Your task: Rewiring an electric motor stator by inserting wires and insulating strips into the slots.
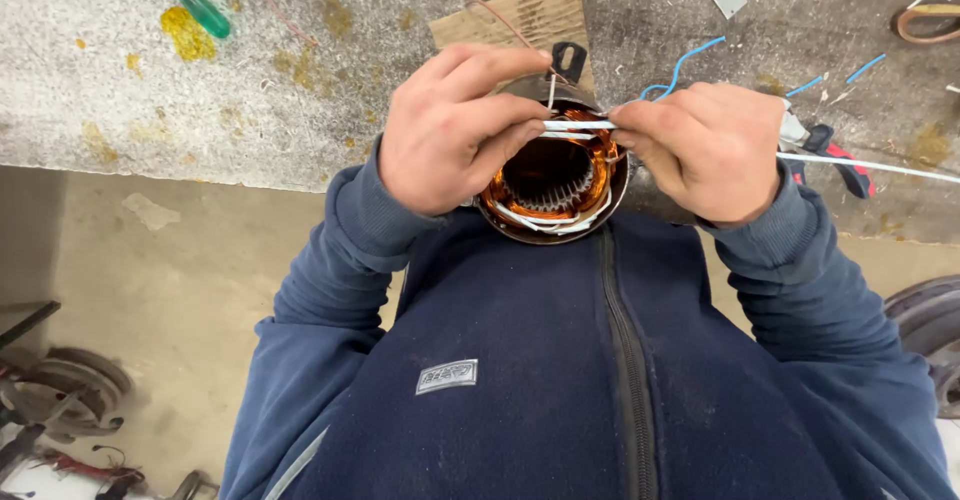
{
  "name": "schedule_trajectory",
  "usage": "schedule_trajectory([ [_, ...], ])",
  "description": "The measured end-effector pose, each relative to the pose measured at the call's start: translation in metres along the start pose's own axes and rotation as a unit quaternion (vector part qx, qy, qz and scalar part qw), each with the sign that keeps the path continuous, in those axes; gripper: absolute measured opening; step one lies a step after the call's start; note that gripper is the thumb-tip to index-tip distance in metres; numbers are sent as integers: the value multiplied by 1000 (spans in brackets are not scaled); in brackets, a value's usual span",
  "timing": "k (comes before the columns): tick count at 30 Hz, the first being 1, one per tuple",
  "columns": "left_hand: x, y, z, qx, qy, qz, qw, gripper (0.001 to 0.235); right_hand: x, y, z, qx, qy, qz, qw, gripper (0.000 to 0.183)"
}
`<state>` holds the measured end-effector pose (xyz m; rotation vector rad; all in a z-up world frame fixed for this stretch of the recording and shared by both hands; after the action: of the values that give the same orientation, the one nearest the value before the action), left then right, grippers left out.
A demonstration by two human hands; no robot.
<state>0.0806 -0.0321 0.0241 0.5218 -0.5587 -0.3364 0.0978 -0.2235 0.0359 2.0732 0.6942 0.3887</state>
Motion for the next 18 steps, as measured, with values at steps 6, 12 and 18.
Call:
schedule_trajectory([
  [6, 2, 2, 15, 73, -19, 9, 997, 17, -4, 5, 6, 41, -3, 27, 999, 24],
  [12, -3, -3, 11, 60, 15, 36, 997, 19, 27, 20, 9, 54, -26, 3, 998, 32],
  [18, -8, -6, 8, 59, 22, 37, 997, 20, -5, 2, 28, 79, -74, -80, 991, 19],
])
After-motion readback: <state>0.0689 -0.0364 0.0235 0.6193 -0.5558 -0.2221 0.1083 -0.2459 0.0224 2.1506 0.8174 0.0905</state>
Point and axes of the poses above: each hand's wrist, its own x-axis towards the middle knuckle, its own y-axis out of the back of the hand, z = x × y, the point moved 9 cm from there along x, towards the middle knuckle, and after that the axes turned 11 degrees about -y, right-handed, at the moved point
